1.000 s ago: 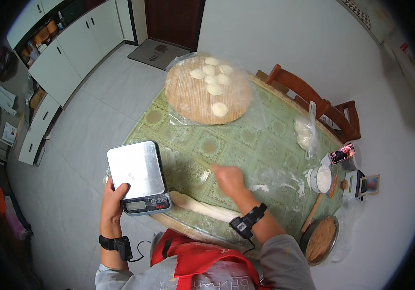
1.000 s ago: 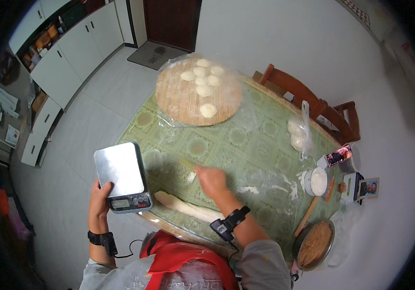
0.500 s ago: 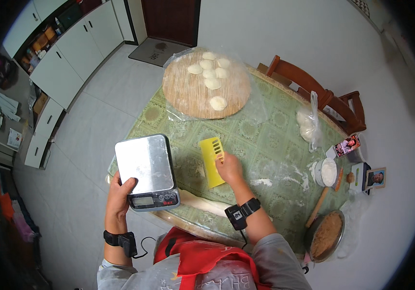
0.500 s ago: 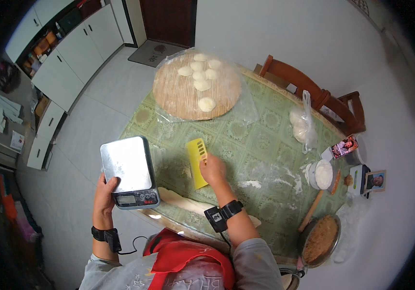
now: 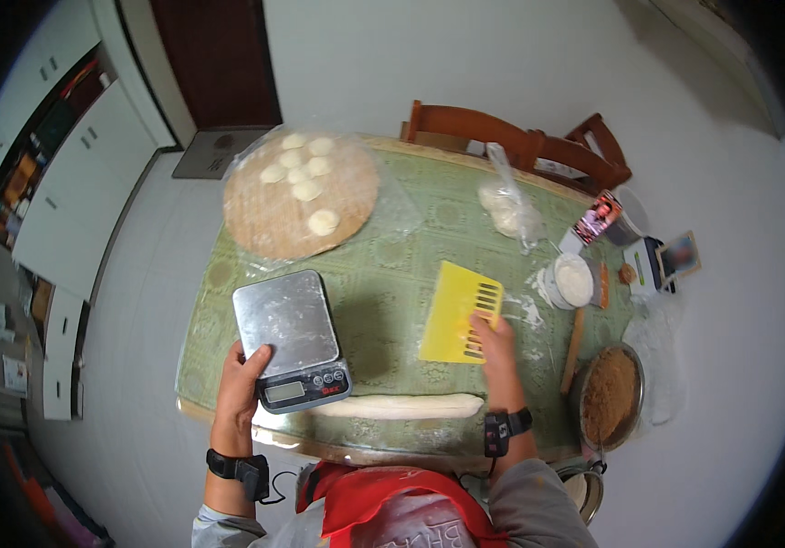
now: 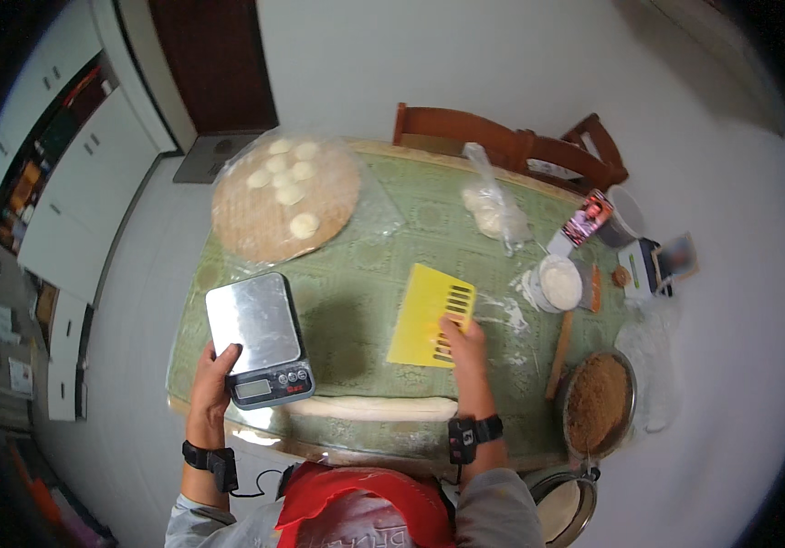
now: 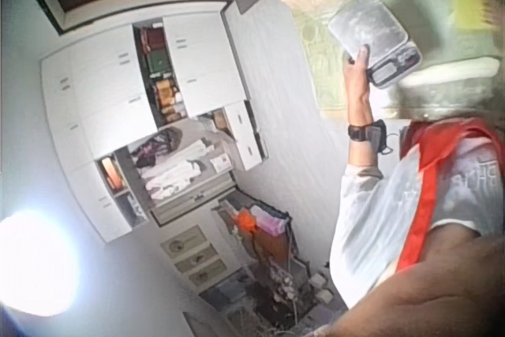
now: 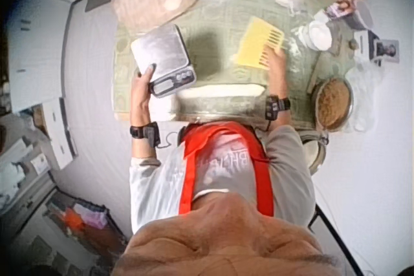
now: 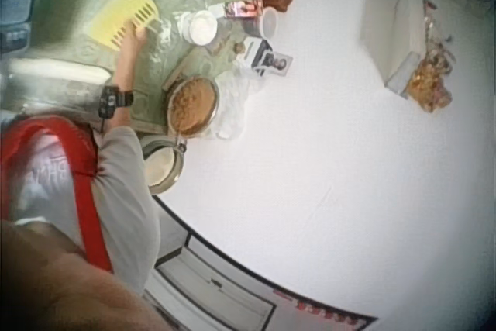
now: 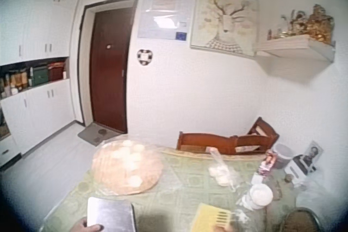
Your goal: The person prepares dough by removing it from a plastic bag, kneading it on a floured table, and rolling it into a long cylindrical shape. The person uses a scraper to cut the dough and a rolling pin to shape it.
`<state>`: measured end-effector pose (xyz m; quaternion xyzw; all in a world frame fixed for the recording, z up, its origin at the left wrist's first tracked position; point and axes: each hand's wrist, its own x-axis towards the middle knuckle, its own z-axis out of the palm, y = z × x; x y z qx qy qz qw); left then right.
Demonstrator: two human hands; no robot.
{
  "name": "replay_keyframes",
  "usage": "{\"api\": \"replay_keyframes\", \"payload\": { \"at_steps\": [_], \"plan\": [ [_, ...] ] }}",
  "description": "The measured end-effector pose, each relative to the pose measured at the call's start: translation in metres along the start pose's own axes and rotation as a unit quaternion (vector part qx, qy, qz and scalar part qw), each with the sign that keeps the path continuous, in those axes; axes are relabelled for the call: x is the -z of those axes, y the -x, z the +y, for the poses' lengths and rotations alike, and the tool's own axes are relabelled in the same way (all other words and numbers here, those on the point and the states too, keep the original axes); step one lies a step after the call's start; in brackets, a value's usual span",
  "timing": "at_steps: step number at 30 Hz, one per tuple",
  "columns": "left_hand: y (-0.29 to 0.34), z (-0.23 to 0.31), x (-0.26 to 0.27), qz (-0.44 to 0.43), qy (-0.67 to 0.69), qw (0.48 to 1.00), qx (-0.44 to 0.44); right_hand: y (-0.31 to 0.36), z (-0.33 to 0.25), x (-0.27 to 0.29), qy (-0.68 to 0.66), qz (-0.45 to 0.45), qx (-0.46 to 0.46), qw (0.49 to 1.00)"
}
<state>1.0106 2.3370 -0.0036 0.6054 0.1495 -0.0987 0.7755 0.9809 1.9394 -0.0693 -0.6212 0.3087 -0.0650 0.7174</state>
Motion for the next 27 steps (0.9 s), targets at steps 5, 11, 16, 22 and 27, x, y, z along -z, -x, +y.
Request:
{"api": "replay_keyframes", "payload": {
  "at_steps": [5,11,16,22,27],
  "plan": [
    [-0.035,0.001,-0.074,-0.107,-0.066,0.992,0.008,0.032,-0.010,0.070,-0.095,0.102,-0.005,0.990],
    [-0.045,-0.009,-0.120,-0.130,-0.061,0.989,0.024,0.042,-0.005,0.099,-0.127,0.077,-0.007,0.989],
    [-0.060,-0.015,-0.134,-0.103,-0.061,0.991,0.062,0.043,0.002,0.096,-0.138,0.137,-0.029,0.980],
    [-0.109,-0.032,-0.192,-0.164,-0.093,0.976,0.110,0.054,0.005,0.107,-0.122,0.096,-0.007,0.988],
    [-0.160,-0.066,-0.242,-0.162,-0.118,0.970,0.136,0.063,0.006,0.135,-0.098,0.162,-0.029,0.982]
  ]
}}
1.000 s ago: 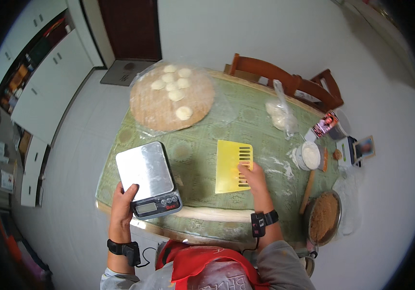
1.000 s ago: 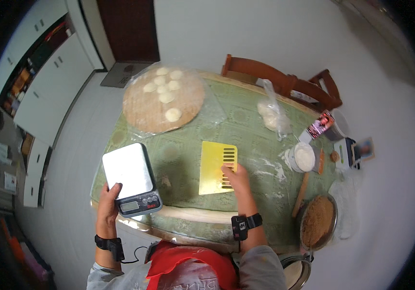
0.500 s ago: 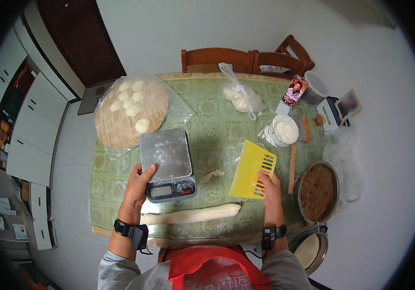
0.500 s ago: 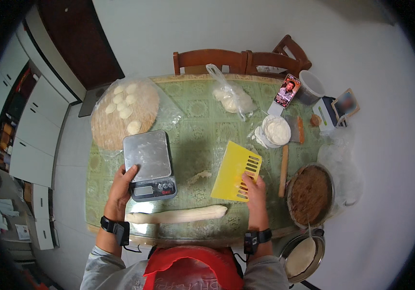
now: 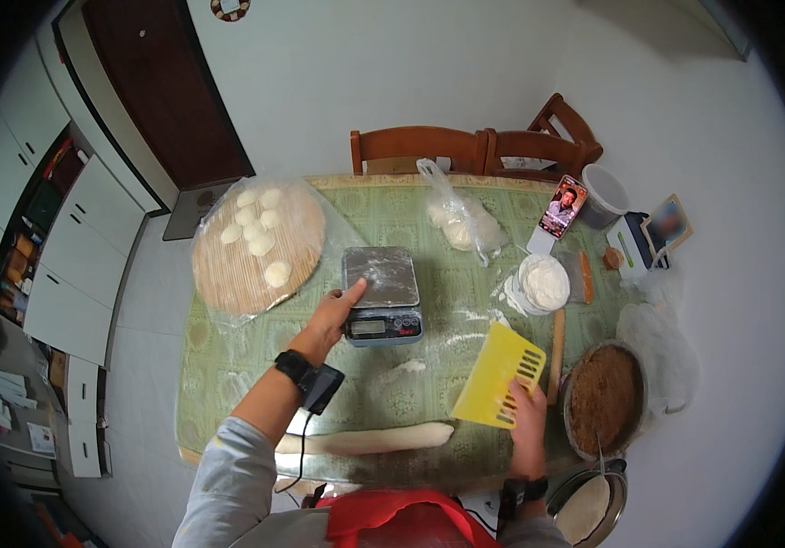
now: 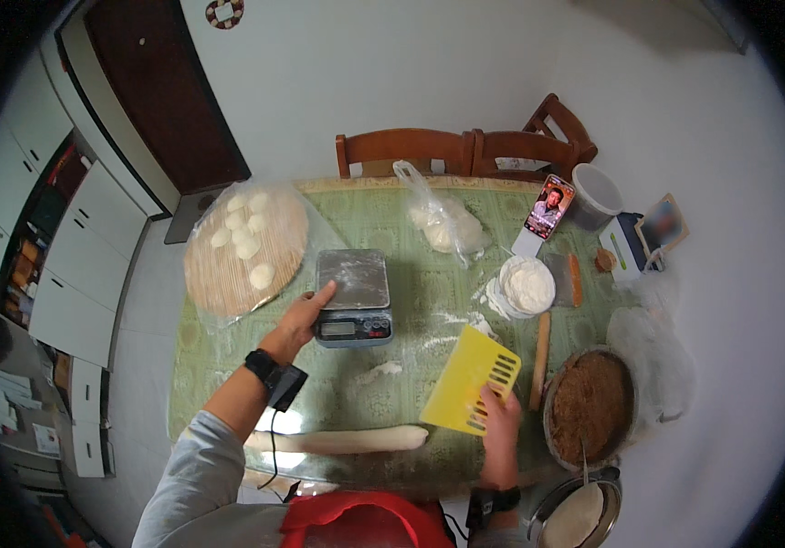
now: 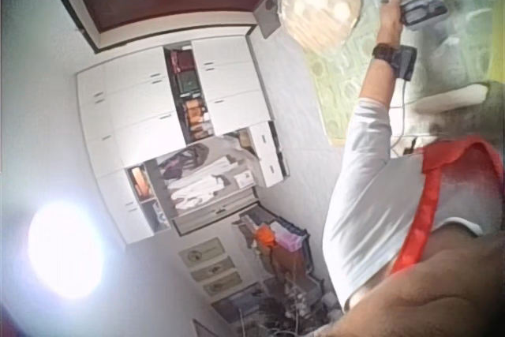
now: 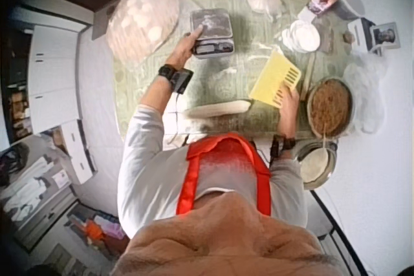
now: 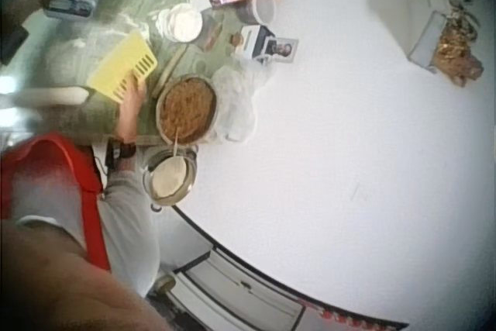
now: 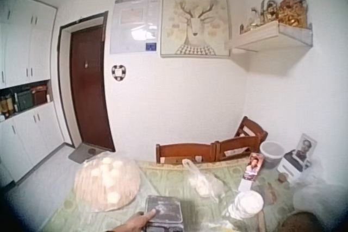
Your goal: The person prepares dough by removing it from a plastic bag, kneading it on a floured table, and rolling it into a long cylindrical shape. The person uses a scraper to cut the dough and a rolling pin to shape it.
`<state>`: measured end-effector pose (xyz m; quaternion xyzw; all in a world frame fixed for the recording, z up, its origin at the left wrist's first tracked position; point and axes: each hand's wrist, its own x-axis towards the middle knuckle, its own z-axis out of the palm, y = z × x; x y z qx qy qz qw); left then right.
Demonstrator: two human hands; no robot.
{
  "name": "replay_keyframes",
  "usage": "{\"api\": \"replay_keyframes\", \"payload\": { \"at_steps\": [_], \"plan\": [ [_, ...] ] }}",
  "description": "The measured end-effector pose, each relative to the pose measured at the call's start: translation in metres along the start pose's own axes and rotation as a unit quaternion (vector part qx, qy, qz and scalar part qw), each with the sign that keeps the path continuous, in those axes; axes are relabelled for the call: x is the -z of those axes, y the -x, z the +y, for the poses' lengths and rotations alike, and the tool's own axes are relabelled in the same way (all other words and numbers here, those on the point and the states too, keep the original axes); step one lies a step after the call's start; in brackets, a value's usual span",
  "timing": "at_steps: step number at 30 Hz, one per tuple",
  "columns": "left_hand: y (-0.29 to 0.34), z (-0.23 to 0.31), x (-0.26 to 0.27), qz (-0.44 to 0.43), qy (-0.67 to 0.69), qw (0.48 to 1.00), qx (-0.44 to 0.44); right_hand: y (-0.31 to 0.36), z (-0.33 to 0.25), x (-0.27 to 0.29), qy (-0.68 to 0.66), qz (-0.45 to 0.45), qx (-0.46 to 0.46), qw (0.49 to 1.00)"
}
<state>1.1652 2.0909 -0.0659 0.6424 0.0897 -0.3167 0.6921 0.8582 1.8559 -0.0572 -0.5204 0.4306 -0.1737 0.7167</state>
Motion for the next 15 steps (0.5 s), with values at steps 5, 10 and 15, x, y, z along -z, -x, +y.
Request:
{"api": "replay_keyframes", "payload": {
  "at_steps": [5,10,15],
  "plan": [
    [-0.064,-0.017,-0.018,0.029,-0.038,0.999,-0.022,-0.004,0.000,0.014,0.021,0.038,-0.027,0.999],
    [-0.109,-0.028,-0.027,0.051,-0.071,0.995,-0.057,-0.009,-0.006,0.010,-0.007,0.048,-0.023,0.999],
    [-0.140,-0.030,-0.033,0.059,-0.115,0.988,-0.090,-0.011,-0.014,-0.002,0.002,0.068,-0.022,0.997]
  ]
}}
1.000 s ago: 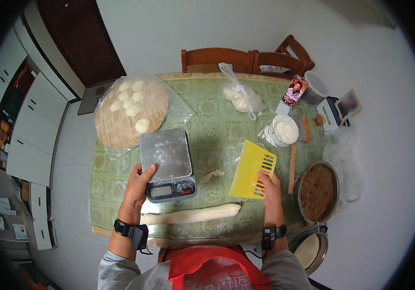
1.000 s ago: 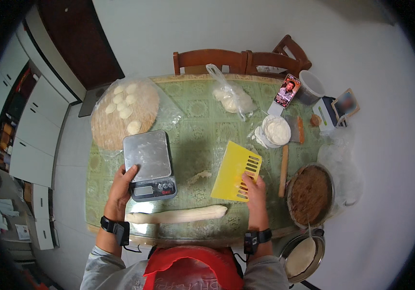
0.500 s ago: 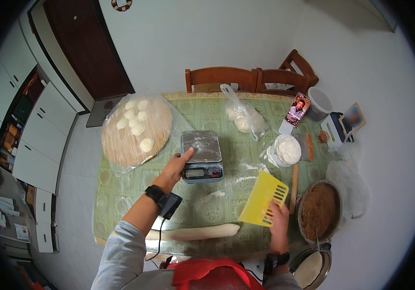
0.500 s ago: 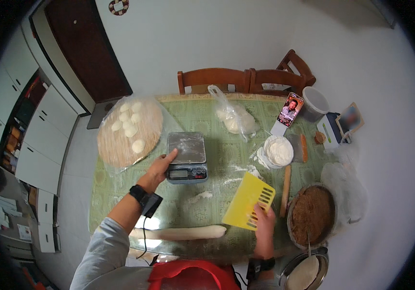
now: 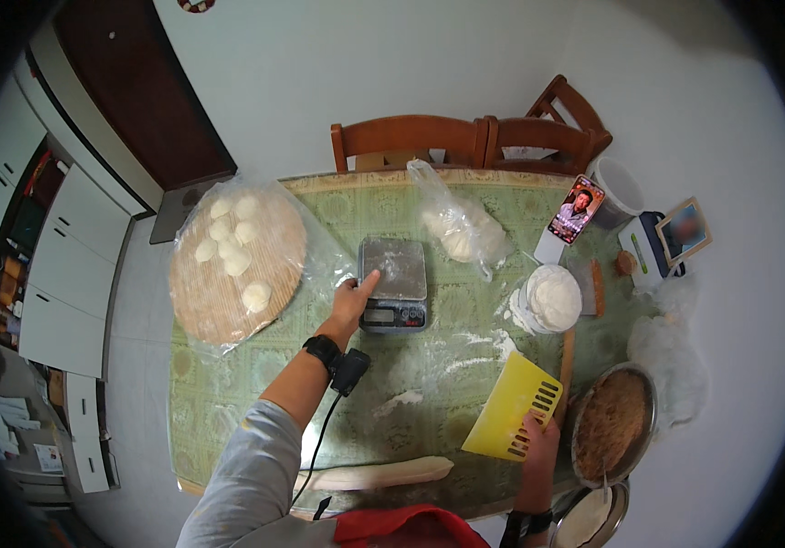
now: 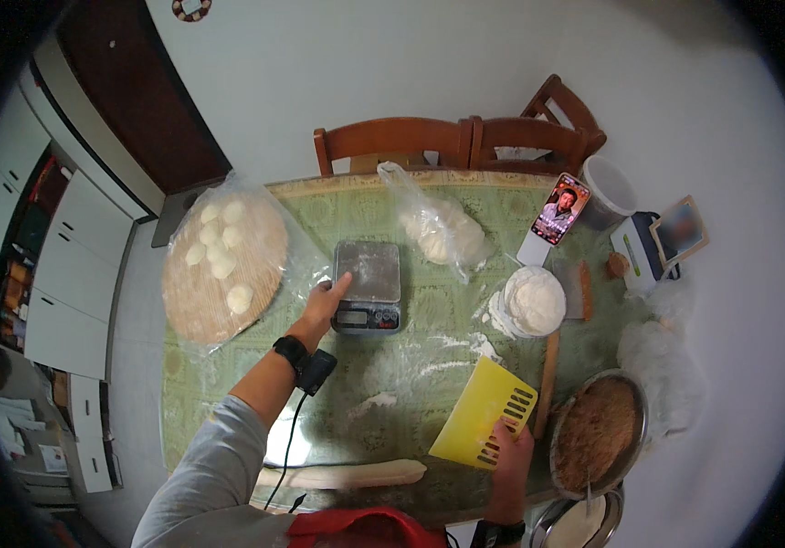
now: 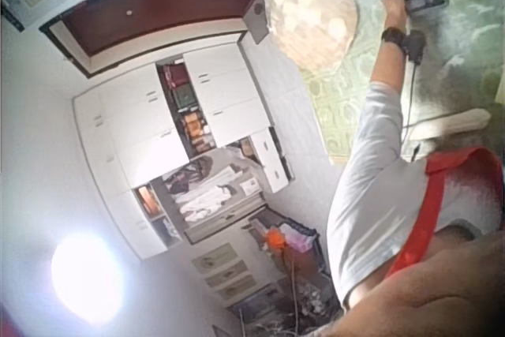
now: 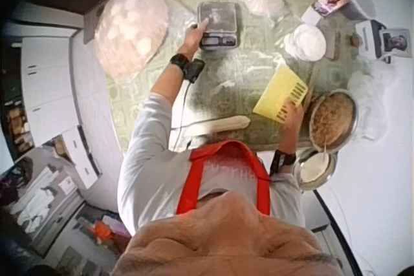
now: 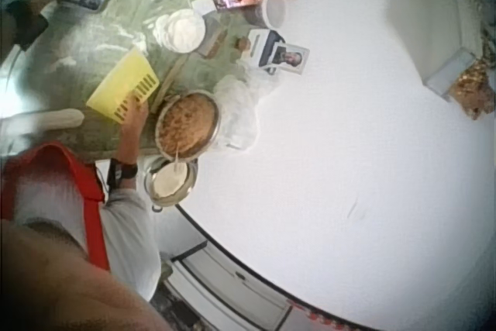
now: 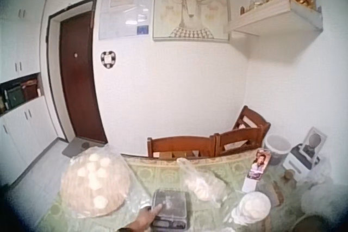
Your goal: The person prepares dough by removing it from a plastic bag, kneading it on a floured table, and rolling it into a long cylindrical shape. The person uses a scraper to cut the dough and a rolling pin to shape it.
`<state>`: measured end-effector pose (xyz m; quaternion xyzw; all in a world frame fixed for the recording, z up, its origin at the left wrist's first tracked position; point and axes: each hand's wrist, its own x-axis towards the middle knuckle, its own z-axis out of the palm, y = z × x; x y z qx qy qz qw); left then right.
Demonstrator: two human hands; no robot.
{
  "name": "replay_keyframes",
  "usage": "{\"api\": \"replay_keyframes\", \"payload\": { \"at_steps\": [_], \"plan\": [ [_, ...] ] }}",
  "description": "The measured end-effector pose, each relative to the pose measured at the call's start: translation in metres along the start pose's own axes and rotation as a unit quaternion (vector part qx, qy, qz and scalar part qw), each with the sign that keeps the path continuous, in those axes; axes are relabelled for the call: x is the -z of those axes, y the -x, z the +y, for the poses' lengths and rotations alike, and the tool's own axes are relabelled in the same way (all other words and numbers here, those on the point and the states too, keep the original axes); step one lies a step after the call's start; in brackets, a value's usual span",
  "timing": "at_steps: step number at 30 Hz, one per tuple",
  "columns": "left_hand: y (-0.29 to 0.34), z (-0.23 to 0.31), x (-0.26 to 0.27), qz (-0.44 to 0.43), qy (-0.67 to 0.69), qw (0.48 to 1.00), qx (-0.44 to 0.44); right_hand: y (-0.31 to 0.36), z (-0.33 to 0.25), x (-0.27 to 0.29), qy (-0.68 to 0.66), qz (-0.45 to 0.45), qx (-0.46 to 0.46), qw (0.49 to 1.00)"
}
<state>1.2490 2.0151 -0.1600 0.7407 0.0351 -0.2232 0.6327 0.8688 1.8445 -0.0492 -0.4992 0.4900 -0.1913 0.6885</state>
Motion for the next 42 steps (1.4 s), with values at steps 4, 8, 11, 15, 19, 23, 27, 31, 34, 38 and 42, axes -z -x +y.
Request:
{"api": "replay_keyframes", "payload": {
  "at_steps": [4,8,11,15,19,23,27,31,34,38,42],
  "plan": [
    [-0.007,-0.002,-0.004,0.081,-0.149,0.983,-0.069,-0.001,-0.002,-0.008,-0.040,-0.029,0.018,0.999],
    [-0.012,-0.005,-0.004,0.157,-0.256,0.929,-0.217,-0.002,-0.001,-0.009,-0.015,-0.011,0.017,1.000],
    [-0.011,-0.004,-0.003,0.158,-0.282,0.916,-0.238,-0.001,0.000,-0.006,-0.012,0.002,0.012,1.000],
    [0.019,-0.004,-0.005,0.221,-0.296,0.888,-0.272,0.002,0.003,-0.002,-0.018,0.003,0.010,1.000],
    [0.088,-0.014,-0.021,0.130,-0.420,0.846,-0.301,0.004,0.006,0.002,-0.043,0.000,0.027,0.999],
    [0.105,-0.011,-0.050,0.120,-0.477,0.834,-0.252,0.006,0.008,0.006,-0.055,-0.017,0.037,0.998],
    [0.110,-0.007,-0.078,-0.142,-0.472,0.810,-0.318,0.008,0.010,0.009,-0.038,-0.005,0.043,0.998],
    [0.109,-0.007,-0.077,-0.318,-0.319,0.768,-0.456,0.010,0.010,0.009,-0.045,-0.021,0.051,0.997],
    [0.111,-0.011,-0.070,-0.084,-0.384,0.822,-0.413,0.011,0.009,0.006,-0.044,-0.001,0.032,0.999],
    [0.110,-0.015,-0.067,-0.160,-0.421,0.819,-0.357,0.013,0.008,-0.001,-0.028,-0.015,0.019,0.999],
    [0.113,-0.017,-0.060,-0.353,-0.306,0.772,-0.431,0.012,0.008,-0.005,-0.020,-0.028,0.026,0.999]
  ]
}}
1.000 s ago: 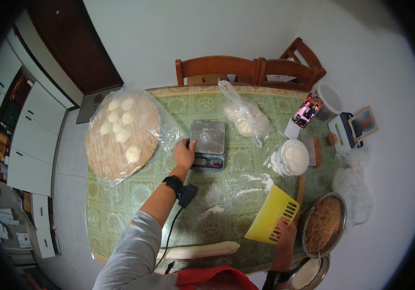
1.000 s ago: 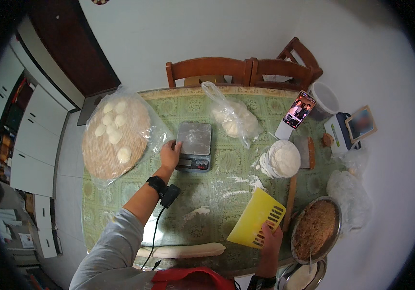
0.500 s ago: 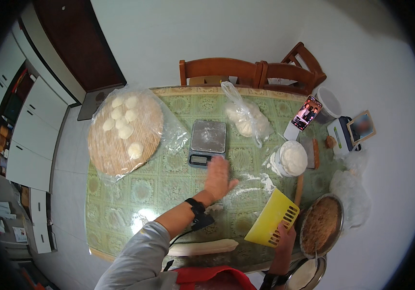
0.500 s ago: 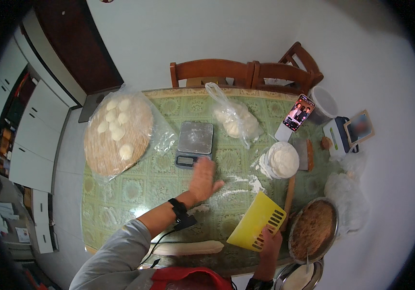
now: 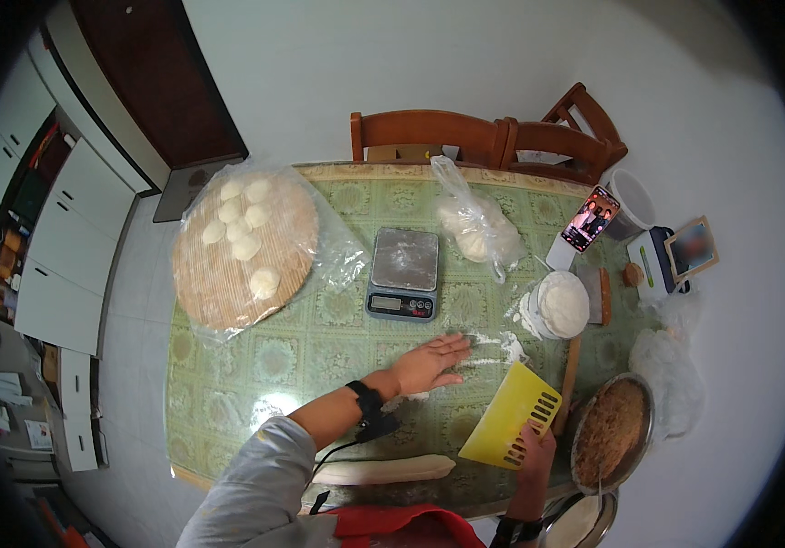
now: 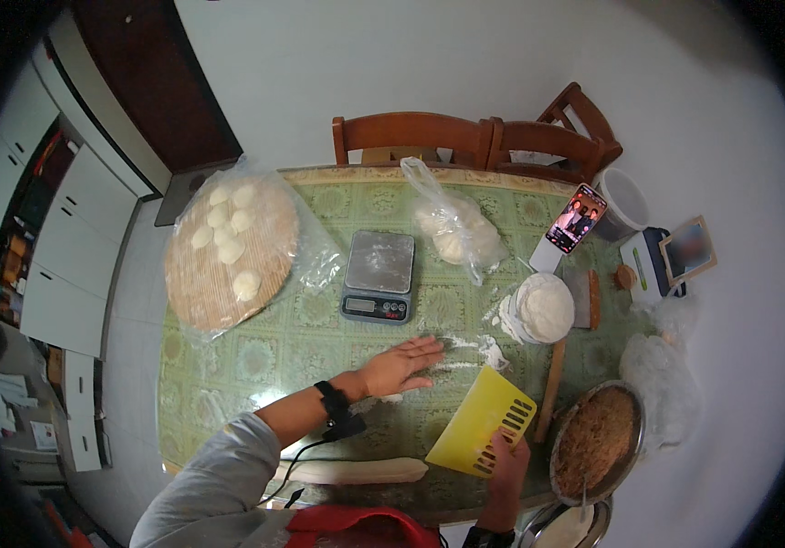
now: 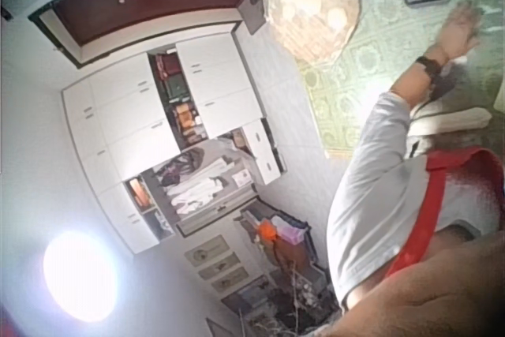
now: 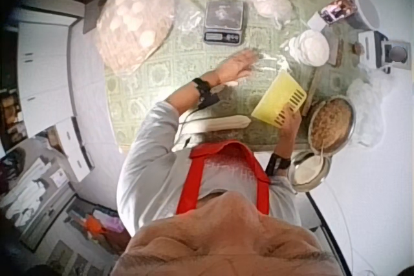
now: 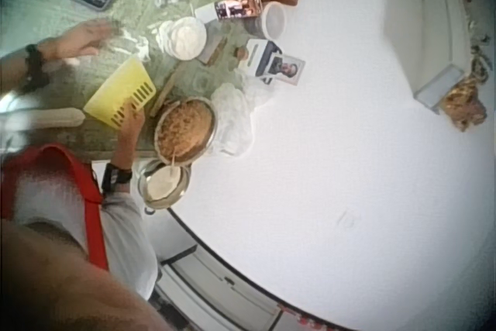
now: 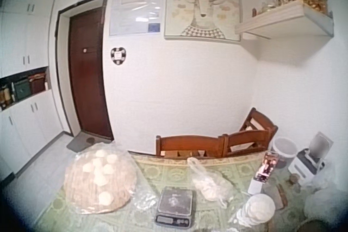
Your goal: The person prepares dough by removing it from a plastic bag, kneading it on a floured table, and rolling it into a long cylindrical shape. The person uses a scraper to cut the dough and a rolling pin to shape it.
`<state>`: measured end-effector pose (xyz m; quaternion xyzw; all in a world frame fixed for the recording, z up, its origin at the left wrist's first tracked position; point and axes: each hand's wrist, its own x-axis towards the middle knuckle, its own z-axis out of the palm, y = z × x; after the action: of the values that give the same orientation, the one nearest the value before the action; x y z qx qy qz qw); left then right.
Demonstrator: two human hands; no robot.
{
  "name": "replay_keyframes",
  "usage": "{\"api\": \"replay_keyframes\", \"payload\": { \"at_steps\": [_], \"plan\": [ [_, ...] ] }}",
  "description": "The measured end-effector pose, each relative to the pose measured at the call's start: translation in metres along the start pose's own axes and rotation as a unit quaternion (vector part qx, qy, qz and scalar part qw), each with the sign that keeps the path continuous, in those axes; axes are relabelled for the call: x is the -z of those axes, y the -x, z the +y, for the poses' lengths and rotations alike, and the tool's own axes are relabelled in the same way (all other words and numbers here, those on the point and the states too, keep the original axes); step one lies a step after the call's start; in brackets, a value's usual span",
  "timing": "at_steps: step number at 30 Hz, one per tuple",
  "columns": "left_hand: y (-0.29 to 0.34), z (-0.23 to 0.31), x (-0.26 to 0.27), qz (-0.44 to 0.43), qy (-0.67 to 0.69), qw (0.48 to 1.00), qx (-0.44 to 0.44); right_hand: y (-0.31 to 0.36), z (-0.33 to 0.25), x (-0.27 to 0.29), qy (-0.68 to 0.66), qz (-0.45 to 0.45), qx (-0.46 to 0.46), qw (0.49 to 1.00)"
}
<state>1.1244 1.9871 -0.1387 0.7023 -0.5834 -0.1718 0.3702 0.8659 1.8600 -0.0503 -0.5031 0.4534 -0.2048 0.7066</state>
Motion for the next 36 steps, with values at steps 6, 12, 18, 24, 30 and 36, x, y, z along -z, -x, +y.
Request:
{"api": "replay_keyframes", "payload": {
  "at_steps": [6,12,18,24,30,36],
  "plan": [
    [0.017,-0.002,0.011,0.284,-0.228,0.875,0.319,-0.002,0.002,0.001,0.007,0.019,-0.006,1.000],
    [0.009,0.011,-0.008,-0.021,-0.002,0.998,-0.060,-0.004,0.006,-0.003,0.024,-0.003,-0.018,1.000],
    [0.020,0.012,0.014,0.197,-0.090,0.962,0.164,-0.004,0.008,0.000,-0.003,0.010,-0.004,1.000],
    [0.028,-0.009,0.045,0.238,-0.206,0.922,0.224,-0.005,0.007,0.004,0.001,-0.001,-0.003,1.000],
    [0.023,-0.016,0.044,0.177,-0.278,0.928,0.171,-0.007,0.008,0.002,-0.003,0.006,-0.009,1.000],
    [0.015,-0.015,0.044,0.116,-0.374,0.902,0.180,-0.007,0.008,0.002,-0.019,0.002,0.003,1.000]
  ]
}}
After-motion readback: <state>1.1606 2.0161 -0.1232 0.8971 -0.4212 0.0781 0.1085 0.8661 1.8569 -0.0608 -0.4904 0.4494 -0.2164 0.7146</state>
